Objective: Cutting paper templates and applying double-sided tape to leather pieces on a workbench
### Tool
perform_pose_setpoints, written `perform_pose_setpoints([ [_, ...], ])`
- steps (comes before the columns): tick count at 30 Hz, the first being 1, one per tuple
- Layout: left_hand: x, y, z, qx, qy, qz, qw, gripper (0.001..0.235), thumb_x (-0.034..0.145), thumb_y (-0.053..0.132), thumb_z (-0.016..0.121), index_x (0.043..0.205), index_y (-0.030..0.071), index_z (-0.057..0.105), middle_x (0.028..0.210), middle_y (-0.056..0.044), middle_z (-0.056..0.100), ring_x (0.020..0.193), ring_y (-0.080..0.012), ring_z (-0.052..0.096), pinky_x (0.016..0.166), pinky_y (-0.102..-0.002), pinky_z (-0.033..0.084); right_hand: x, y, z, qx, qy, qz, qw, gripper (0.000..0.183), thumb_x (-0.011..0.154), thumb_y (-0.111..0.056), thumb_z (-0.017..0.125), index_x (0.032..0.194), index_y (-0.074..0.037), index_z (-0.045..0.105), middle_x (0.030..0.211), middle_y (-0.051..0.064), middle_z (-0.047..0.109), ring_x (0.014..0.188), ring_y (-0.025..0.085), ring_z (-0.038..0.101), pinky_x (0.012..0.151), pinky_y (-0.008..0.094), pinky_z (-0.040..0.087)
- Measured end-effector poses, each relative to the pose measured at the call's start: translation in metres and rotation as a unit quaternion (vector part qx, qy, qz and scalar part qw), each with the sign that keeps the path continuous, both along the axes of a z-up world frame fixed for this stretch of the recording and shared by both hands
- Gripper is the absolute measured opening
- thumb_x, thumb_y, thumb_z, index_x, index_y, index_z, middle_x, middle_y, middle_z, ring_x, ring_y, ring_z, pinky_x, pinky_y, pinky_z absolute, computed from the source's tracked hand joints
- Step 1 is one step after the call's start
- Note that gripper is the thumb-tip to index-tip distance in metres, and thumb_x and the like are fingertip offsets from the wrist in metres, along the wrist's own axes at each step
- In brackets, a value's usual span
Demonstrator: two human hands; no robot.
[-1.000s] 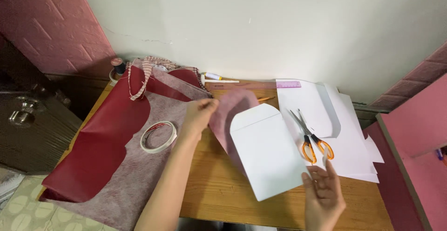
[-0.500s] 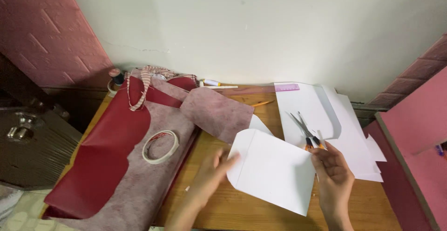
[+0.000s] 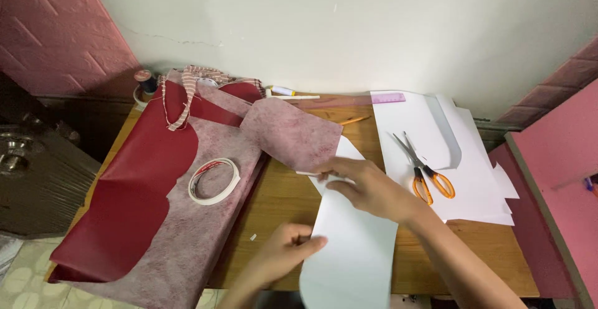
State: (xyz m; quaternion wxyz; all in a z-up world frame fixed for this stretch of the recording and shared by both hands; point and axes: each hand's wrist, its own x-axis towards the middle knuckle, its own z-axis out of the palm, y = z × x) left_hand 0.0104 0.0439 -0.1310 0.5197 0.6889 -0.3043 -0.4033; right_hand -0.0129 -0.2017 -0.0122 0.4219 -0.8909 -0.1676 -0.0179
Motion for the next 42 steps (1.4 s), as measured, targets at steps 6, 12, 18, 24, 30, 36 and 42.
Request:
perform_pose_setpoints([
  [6, -0.032, -0.028, -0.031, 0.011, 0.069, 0.234, 0.97, 0.046, 0.104, 0.043, 0.074, 0.07, 0.015, 0.063, 0.067, 0.002, 0.06, 0.066, -0.011, 0.051, 0.063, -0.033, 0.038, -0.002, -0.009, 0.005, -0.001, -0.131, -0.11, 0.985, 0.015, 0.108, -0.015, 0.063, 0.114, -0.005, 0.073, 0.108, 0.005, 0.076, 0.096, 0.017, 0.071, 0.086, 0.031, 0.054],
  [12, -0.024, -0.013, 0.016, 0.214, -0.273, 0.204, 0.915, 0.05, 0.103, 0.066, 0.058, 0.09, 0.021, 0.075, 0.075, -0.007, 0.078, 0.081, -0.0406, 0.071, 0.071, -0.057, 0.051, -0.01, -0.02, -0.028, 0.271, 0.199, -0.26, 0.905, 0.028, 0.102, -0.019, 0.065, 0.094, 0.005, 0.076, 0.088, 0.017, 0.078, 0.067, 0.027, 0.068, 0.071, 0.037, 0.056],
  [18, -0.042, -0.032, -0.019, -0.021, -0.525, 0.144, 0.839, 0.039, 0.103, 0.043, 0.072, 0.115, 0.005, 0.065, 0.119, -0.016, 0.061, 0.115, -0.0392, 0.059, 0.114, -0.063, 0.041, -0.004, -0.011, -0.054, 0.27, 0.25, -0.233, 0.9, 0.03, 0.104, -0.022, 0.068, 0.088, 0.004, 0.073, 0.078, 0.015, 0.073, 0.059, 0.023, 0.063, 0.058, 0.031, 0.05],
  [24, -0.062, -0.049, -0.061, -0.004, -0.642, 0.263, 0.72, 0.043, 0.106, 0.04, 0.074, 0.124, 0.001, 0.072, 0.143, -0.017, 0.068, 0.122, -0.0332, 0.066, 0.115, -0.053, 0.05, -0.001, 0.005, -0.076, 0.178, 0.323, -0.175, 0.913, 0.032, 0.105, -0.022, 0.069, 0.083, 0.0, 0.072, 0.057, 0.015, 0.065, 0.041, 0.02, 0.053, 0.045, 0.03, 0.043],
  [30, -0.068, -0.039, -0.048, -0.038, -0.572, 0.298, 0.764, 0.032, 0.105, 0.027, 0.072, 0.121, 0.0, 0.071, 0.138, -0.017, 0.069, 0.121, -0.0419, 0.07, 0.108, -0.051, 0.056, -0.001, 0.024, -0.079, 0.145, 0.347, -0.204, 0.904, 0.026, 0.106, -0.016, 0.071, 0.087, 0.002, 0.072, 0.07, 0.013, 0.07, 0.042, 0.02, 0.058, 0.038, 0.029, 0.042],
  [36, -0.067, -0.038, -0.036, -0.062, -0.572, 0.317, 0.754, 0.029, 0.103, 0.021, 0.074, 0.119, -0.003, 0.072, 0.127, -0.015, 0.07, 0.119, -0.0349, 0.072, 0.111, -0.047, 0.057, 0.0, 0.033, -0.068, 0.108, 0.346, -0.223, 0.905, 0.023, 0.105, -0.017, 0.071, 0.09, 0.0, 0.077, 0.071, 0.01, 0.068, 0.043, 0.016, 0.057, 0.038, 0.027, 0.042],
  [42, -0.066, -0.036, -0.035, -0.051, -0.578, 0.31, 0.753, 0.029, 0.104, 0.023, 0.073, 0.118, -0.003, 0.073, 0.122, -0.013, 0.072, 0.116, -0.0358, 0.07, 0.105, -0.048, 0.059, -0.002, 0.039, -0.067, 0.089, 0.345, -0.249, 0.9, 0.022, 0.103, -0.02, 0.073, 0.091, -0.002, 0.08, 0.071, 0.01, 0.072, 0.045, 0.015, 0.057, 0.039, 0.026, 0.041],
])
